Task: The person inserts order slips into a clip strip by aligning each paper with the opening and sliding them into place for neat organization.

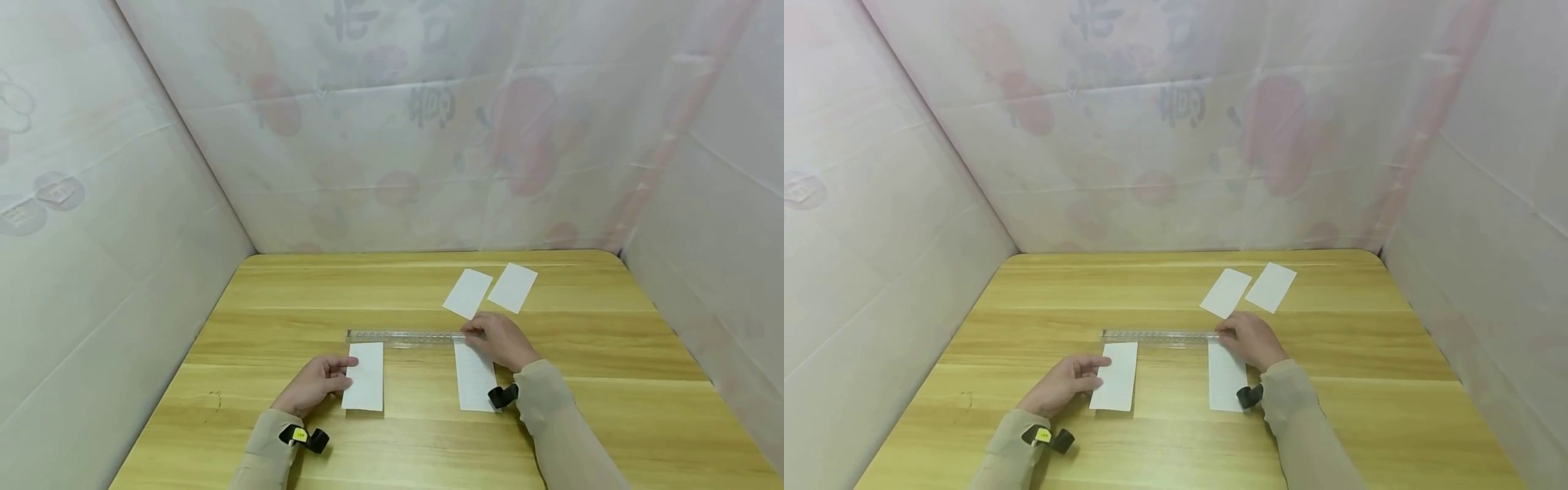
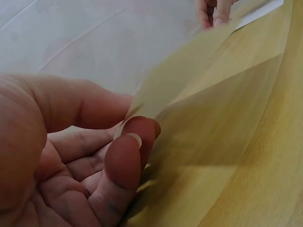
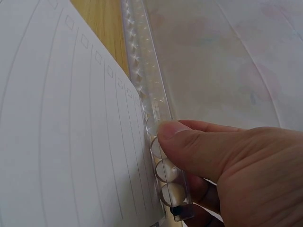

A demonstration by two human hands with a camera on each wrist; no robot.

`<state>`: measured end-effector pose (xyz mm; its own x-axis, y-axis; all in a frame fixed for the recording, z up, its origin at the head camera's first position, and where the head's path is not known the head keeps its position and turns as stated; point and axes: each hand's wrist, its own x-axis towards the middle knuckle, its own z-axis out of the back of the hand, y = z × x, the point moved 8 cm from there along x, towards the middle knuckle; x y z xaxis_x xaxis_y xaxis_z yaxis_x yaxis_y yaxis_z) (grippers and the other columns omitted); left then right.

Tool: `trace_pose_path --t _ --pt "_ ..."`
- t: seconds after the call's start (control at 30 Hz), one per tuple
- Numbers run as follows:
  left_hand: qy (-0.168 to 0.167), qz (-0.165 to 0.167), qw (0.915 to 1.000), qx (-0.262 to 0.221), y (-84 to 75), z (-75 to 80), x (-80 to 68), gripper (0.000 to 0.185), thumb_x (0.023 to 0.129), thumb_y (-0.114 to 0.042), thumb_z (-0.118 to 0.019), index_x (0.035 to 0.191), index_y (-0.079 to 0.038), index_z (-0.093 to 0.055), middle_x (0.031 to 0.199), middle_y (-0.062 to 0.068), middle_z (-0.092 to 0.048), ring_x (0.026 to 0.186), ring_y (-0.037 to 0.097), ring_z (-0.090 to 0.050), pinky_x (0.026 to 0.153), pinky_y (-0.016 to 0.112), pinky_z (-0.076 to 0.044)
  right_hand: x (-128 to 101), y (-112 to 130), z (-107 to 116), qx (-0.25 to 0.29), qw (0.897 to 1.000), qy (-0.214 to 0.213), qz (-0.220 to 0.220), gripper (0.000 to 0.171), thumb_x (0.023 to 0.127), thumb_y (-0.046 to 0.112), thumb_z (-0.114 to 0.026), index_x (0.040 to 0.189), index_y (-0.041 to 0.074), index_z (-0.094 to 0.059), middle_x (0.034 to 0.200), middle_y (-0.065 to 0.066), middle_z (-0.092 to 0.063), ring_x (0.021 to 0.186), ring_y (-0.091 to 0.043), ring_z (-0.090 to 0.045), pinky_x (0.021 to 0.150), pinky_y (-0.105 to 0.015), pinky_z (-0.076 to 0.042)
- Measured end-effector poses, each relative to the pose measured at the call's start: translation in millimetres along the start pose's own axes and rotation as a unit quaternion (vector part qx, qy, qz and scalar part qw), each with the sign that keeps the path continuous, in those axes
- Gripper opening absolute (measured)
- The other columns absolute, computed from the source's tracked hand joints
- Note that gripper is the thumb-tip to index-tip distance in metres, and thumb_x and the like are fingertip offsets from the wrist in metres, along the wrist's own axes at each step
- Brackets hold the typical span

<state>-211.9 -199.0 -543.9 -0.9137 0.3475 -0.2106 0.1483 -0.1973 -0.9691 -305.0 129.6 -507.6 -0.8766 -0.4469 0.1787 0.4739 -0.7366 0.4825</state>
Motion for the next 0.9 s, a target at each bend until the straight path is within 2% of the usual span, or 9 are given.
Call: trace_pose_path --t 0.1,0.2,0.27,0.33,0.43,0.53,0.67,0.77,0.9 --pt "0.001 0.005 1.0000 -0.002 1.8 0.9 0.3 0.046 0.093 -0.009 -0.063 0.134 0.006 -0.050 0.089 0.007 -0.061 0.067 0.011 -0.052 0.057 0.022 -0.044 0.3 0.2 -0.5 0.001 1.000 0.004 -0.002 0.014 0.086 0.017 -0.074 0.100 0.017 -0.076 0.092 0.009 -0.066 0.085 -0.012 -0.062 0.077 -0.037 -0.052" --pt "0.000 0.001 1.0000 -0.008 0.7 1.9 0.4 0.048 0.094 -0.010 -0.061 0.137 0.007 -0.046 0.105 0.013 -0.060 0.072 0.014 -0.049 0.061 0.023 -0.045 1.1 0.9 -0.2 0.001 1.000 0.005 -0.003 0.015 0.086 0.017 -0.074 0.100 0.017 -0.076 0.092 0.009 -0.066 0.086 -0.012 -0.061 0.078 -0.037 -0.052" --pt "-0.002 -0.002 1.0000 -0.008 -0.4 2.3 0.4 0.051 0.095 -0.011 -0.060 0.139 0.007 -0.043 0.123 0.018 -0.054 0.086 0.018 -0.051 0.068 0.024 -0.046 1.5 1.2 0.1 0.000 1.000 0.006 -0.005 0.015 0.086 0.017 -0.074 0.100 0.017 -0.075 0.092 0.009 -0.066 0.086 -0.013 -0.061 0.078 -0.037 -0.052" --pt "-0.001 -0.006 1.0000 -0.008 -1.6 2.3 0.4 0.053 0.096 -0.012 -0.060 0.141 0.007 -0.040 0.141 0.022 -0.042 0.105 0.025 -0.050 0.076 0.024 -0.047 1.7 1.3 0.4 -0.001 1.000 0.007 -0.008 0.014 0.086 0.017 -0.074 0.100 0.017 -0.076 0.092 0.009 -0.066 0.086 -0.012 -0.061 0.078 -0.037 -0.051" --pt "0.000 -0.010 0.9999 -0.007 -1.5 2.1 0.7 0.058 0.095 -0.012 -0.060 0.144 0.007 -0.036 0.149 0.025 -0.030 0.123 0.027 -0.041 0.087 0.022 -0.044 1.3 1.4 0.5 -0.003 1.000 0.008 -0.008 0.014 0.086 0.017 -0.074 0.100 0.017 -0.076 0.091 0.009 -0.066 0.086 -0.012 -0.061 0.078 -0.037 -0.051" --pt "0.002 -0.014 0.9998 -0.012 -0.9 2.0 1.2 0.064 0.095 -0.010 -0.060 0.147 0.008 -0.028 0.137 0.027 -0.038 0.104 0.020 -0.049 0.080 0.020 -0.045 0.6 1.3 0.9 -0.001 1.000 0.007 -0.009 0.014 0.086 0.017 -0.074 0.099 0.017 -0.076 0.091 0.009 -0.066 0.086 -0.013 -0.061 0.078 -0.038 -0.051" --pt "0.006 -0.018 0.9994 -0.030 -1.1 1.4 1.5 0.070 0.095 -0.006 -0.060 0.149 0.009 -0.018 0.116 0.020 -0.046 0.081 0.013 -0.048 0.071 0.020 -0.046 0.3 1.7 1.3 0.001 1.000 0.007 -0.009 0.014 0.085 0.017 -0.074 0.099 0.017 -0.076 0.091 0.010 -0.066 0.086 -0.013 -0.061 0.078 -0.038 -0.051" --pt "0.003 -0.021 0.9991 -0.037 -1.8 1.3 1.5 0.071 0.094 -0.005 -0.060 0.149 0.010 -0.016 0.117 0.019 -0.050 0.084 0.013 -0.053 0.074 0.021 -0.049 1.1 2.2 1.2 0.004 1.000 0.005 -0.007 0.014 0.086 0.017 -0.074 0.099 0.017 -0.076 0.091 0.009 -0.066 0.085 -0.013 -0.061 0.077 -0.037 -0.052" --pt "-0.007 -0.017 0.9990 -0.042 -0.7 1.0 1.5 0.072 0.094 -0.006 -0.061 0.149 0.008 -0.018 0.117 0.018 -0.051 0.081 0.013 -0.052 0.072 0.022 -0.049 0.9 0.4 0.2 0.005 1.000 0.002 -0.008 0.014 0.086 0.017 -0.074 0.100 0.017 -0.076 0.091 0.009 -0.066 0.086 -0.014 -0.062 0.078 -0.038 -0.052"
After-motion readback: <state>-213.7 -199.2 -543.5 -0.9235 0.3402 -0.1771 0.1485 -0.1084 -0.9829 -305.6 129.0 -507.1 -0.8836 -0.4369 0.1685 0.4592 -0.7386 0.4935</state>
